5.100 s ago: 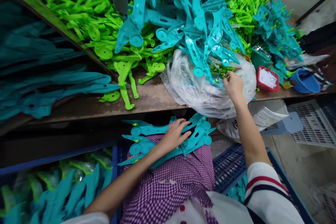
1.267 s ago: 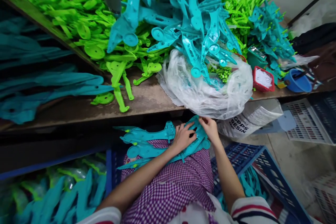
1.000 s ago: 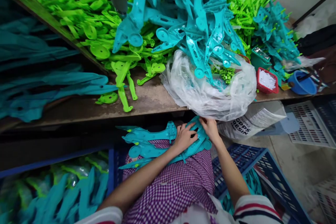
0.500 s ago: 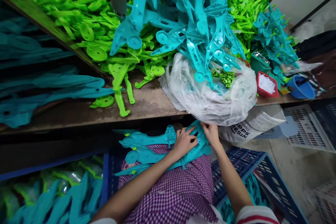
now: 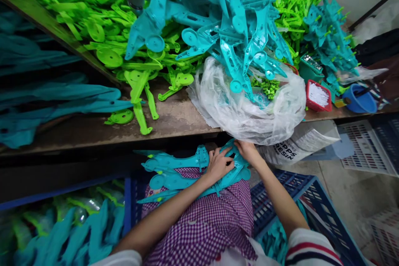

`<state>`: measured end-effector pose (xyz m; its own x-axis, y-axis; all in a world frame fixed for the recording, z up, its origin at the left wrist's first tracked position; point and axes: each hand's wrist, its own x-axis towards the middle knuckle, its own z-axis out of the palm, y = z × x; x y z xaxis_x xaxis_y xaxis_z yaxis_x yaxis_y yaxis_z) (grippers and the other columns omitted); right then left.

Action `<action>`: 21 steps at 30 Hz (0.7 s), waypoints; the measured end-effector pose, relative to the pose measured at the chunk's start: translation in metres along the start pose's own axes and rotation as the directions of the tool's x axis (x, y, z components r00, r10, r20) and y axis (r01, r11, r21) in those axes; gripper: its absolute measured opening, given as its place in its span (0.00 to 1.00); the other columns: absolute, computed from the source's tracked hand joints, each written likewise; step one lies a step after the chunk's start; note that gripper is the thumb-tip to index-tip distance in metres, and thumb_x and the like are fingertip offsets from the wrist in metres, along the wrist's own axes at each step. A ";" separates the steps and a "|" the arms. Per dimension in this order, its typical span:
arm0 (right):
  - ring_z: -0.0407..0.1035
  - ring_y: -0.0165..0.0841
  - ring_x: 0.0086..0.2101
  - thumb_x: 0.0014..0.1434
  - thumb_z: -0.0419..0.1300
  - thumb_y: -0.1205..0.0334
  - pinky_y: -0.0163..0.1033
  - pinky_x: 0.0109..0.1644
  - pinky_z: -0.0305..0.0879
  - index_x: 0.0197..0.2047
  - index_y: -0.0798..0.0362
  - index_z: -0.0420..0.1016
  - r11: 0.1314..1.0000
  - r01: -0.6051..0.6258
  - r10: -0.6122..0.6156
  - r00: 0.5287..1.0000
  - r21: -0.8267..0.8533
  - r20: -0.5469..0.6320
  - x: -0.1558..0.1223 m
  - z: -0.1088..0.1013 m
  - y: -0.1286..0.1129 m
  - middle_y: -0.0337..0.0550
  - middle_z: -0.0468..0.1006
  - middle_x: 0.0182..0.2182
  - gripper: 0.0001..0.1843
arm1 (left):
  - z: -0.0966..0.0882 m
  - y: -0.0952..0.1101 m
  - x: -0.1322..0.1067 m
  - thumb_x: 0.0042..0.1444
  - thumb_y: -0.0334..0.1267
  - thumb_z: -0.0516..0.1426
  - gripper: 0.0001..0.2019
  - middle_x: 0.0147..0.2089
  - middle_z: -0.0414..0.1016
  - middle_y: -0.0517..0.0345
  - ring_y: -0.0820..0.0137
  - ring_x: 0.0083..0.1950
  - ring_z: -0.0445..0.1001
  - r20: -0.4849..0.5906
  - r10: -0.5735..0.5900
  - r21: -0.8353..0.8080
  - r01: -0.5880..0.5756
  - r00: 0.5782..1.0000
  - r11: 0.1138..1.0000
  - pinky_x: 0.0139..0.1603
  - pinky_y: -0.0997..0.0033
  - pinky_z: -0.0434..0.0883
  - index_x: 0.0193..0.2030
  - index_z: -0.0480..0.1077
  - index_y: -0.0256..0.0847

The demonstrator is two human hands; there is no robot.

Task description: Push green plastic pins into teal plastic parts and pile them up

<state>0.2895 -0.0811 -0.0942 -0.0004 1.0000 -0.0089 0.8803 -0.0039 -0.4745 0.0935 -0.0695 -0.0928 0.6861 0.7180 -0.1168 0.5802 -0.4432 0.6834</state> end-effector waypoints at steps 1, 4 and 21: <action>0.73 0.41 0.47 0.67 0.52 0.63 0.44 0.57 0.65 0.50 0.52 0.77 0.999 0.021 -0.020 0.999 -0.037 0.048 0.002 0.000 0.001 0.50 0.80 0.44 0.15 | 0.000 0.000 0.000 0.59 0.45 0.58 0.10 0.66 0.67 0.65 0.47 0.63 0.57 0.005 0.003 -0.005 -0.003 1.000 1.000 0.57 0.43 0.56 0.38 0.82 0.54; 0.73 0.41 0.45 0.67 0.51 0.64 0.43 0.55 0.65 0.46 0.53 0.79 0.993 0.066 -0.051 0.987 -0.095 0.153 0.006 -0.001 0.005 0.50 0.80 0.42 0.14 | 0.001 0.000 0.000 0.60 0.45 0.58 0.10 0.67 0.67 0.64 0.48 0.63 0.58 0.013 0.008 -0.023 -0.008 1.000 1.000 0.57 0.43 0.56 0.38 0.82 0.54; 0.73 0.41 0.49 0.62 0.57 0.51 0.49 0.60 0.64 0.49 0.52 0.78 0.899 -0.145 0.204 0.973 0.412 -0.104 -0.011 -0.013 0.014 0.46 0.81 0.45 0.18 | -0.002 0.001 0.001 0.60 0.45 0.57 0.10 0.68 0.65 0.68 0.47 0.63 0.56 0.028 0.004 -0.018 -0.004 1.000 1.000 0.57 0.43 0.56 0.37 0.82 0.53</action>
<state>0.3079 -0.0921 -0.0888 0.2286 0.9734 -0.0142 0.5960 -0.1514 -0.7885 0.0942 -0.0679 -0.0907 0.7005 0.7009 -0.1342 0.5699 -0.4361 0.6964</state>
